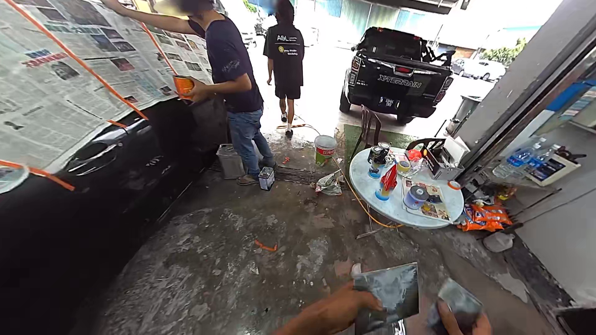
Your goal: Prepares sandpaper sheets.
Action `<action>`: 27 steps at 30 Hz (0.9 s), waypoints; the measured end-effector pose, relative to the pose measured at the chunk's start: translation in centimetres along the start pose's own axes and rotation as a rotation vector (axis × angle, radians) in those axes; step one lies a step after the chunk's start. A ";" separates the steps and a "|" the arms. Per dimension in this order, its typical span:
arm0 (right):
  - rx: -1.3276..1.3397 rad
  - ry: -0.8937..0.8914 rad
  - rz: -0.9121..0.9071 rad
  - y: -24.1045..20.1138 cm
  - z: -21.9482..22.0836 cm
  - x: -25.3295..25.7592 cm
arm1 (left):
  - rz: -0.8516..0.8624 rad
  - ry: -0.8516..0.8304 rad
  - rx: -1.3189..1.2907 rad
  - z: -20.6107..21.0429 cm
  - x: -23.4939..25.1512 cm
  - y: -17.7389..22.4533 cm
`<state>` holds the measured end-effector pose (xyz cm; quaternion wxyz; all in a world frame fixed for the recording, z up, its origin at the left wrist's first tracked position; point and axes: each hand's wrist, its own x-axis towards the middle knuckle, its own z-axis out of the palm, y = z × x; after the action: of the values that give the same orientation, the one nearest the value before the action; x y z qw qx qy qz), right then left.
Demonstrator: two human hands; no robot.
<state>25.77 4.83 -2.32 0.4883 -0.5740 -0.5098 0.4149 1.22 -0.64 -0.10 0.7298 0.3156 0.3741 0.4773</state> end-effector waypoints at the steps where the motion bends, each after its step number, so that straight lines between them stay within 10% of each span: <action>1: -0.050 -0.014 -0.002 -0.5 0.6 0.0 | -0.008 -0.038 -0.027 0.3 0.0 -0.6; 8: -0.231 -0.299 -0.176 -0.1 3.3 -2.5 | 0.084 0.177 -0.347 2.2 0.8 -2.5; 27: -0.249 -0.213 -0.280 -0.1 5.0 -2.5 | 0.221 0.274 -0.335 4.6 2.9 -3.3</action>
<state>20.53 3.10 -3.13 0.4099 -0.5062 -0.6806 0.3354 7.39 0.41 -1.10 0.6578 0.1613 0.3483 0.6481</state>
